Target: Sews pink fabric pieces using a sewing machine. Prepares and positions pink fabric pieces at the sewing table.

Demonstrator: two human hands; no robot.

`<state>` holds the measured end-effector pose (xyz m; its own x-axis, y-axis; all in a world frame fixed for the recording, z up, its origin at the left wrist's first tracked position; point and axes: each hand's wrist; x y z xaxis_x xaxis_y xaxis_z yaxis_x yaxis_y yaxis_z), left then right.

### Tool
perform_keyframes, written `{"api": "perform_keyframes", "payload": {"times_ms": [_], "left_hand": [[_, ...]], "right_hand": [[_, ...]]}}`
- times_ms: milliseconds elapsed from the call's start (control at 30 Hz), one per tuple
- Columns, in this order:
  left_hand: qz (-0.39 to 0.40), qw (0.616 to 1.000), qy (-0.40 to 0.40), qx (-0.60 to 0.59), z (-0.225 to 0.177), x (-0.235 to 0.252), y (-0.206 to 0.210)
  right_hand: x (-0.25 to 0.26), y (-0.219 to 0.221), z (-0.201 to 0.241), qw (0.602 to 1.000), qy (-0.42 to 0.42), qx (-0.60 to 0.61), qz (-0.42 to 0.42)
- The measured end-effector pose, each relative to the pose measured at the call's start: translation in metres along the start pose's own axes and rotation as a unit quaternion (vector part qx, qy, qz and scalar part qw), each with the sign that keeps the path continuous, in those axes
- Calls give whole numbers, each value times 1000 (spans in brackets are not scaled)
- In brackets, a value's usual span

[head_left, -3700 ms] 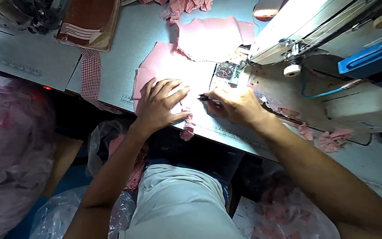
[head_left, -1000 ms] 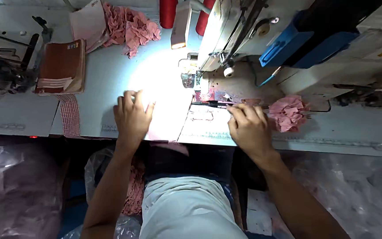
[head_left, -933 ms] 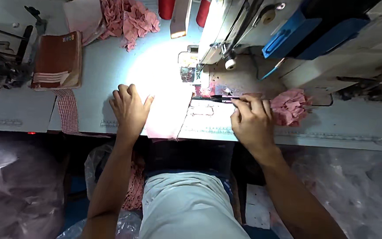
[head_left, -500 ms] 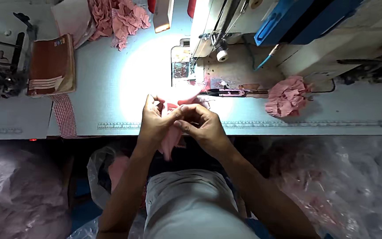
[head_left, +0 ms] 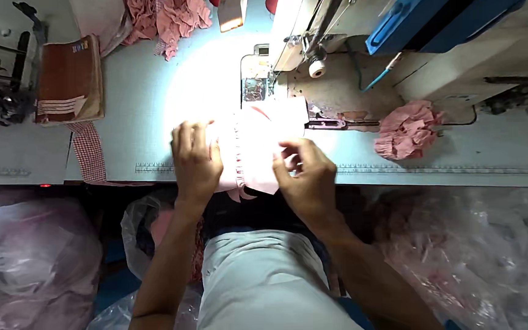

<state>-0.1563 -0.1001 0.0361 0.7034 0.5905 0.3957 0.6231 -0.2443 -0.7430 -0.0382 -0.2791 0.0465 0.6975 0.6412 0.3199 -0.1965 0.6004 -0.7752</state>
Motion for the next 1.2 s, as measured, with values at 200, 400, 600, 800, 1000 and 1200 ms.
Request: {"api": "perform_keyframes", "payload": {"times_ms": [200, 400, 600, 800, 1000, 1200], "left_hand": [[6, 987, -58, -150, 17, 6, 27], [21, 978, -65, -198, 24, 8, 17], [37, 970, 3, -242, 25, 30, 5], [209, 886, 222, -351, 3, 67, -34], [286, 858, 214, -371, -10, 80, -27], [280, 874, 218, -333, -15, 80, -27]], "right_hand": [[49, 46, 29, 996, -22, -54, 73], [76, 53, 27, 984, 38, -90, 150], [56, 38, 17, 977, -4, 184, 105], [46, -11, 5, 776, 4, 568, 274], [43, -31, -3, 897, 2, 397, 193], [50, -33, 1, 963, -28, 261, 62]]}}
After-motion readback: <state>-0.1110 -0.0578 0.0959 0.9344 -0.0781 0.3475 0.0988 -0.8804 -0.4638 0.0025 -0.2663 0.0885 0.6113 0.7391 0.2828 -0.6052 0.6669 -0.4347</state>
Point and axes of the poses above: each hand's wrist, its own x-axis towards the middle knuckle, its own y-axis out of the palm, z = x × y, and after that the axes turned 8 degrees about -x, right-handed
